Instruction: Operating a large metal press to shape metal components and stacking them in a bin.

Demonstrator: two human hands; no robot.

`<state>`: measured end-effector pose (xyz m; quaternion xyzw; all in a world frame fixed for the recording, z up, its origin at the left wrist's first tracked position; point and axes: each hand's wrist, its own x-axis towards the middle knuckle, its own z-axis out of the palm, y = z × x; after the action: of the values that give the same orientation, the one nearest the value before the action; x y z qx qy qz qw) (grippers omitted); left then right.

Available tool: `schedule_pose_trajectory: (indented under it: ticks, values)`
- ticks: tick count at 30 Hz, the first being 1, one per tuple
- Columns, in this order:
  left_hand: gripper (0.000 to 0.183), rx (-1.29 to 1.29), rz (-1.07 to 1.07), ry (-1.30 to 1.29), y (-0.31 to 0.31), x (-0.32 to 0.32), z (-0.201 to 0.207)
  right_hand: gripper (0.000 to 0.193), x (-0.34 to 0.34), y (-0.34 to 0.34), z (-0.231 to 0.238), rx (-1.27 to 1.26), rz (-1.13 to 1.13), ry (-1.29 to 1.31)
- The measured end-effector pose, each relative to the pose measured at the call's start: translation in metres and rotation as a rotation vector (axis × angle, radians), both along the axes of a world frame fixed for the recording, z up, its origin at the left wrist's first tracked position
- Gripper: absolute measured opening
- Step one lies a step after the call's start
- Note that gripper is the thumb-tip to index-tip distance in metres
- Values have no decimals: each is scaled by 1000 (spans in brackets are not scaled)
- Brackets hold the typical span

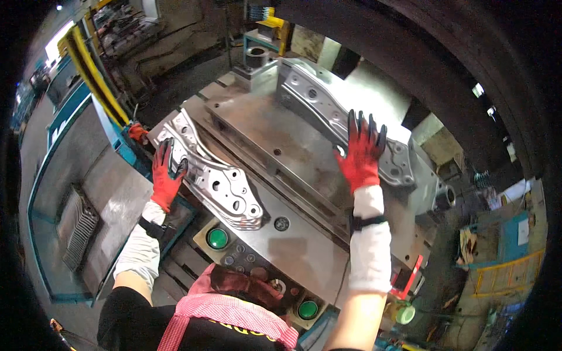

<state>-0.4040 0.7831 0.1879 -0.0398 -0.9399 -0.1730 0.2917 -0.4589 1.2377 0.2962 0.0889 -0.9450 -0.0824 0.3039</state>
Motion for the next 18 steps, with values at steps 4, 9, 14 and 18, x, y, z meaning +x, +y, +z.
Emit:
schedule_pose_trajectory:
  ticks: [4, 9, 14, 18]
  values:
    - [69, 530, 176, -56, -17, 25, -38, 76, 58, -77, -38, -274, 282, -229]
    - [49, 1286, 130, -596, -17, 9, -42, 71, 98, -143, -79, -845, 413, -614]
    - [42, 1062, -303, -252, -19, -5, -72, 67, 106, -168, -108, -830, 364, -669]
    - [43, 1469, -108, -453, -11, -12, -39, 63, 120, -170, -127, -1013, 458, -501]
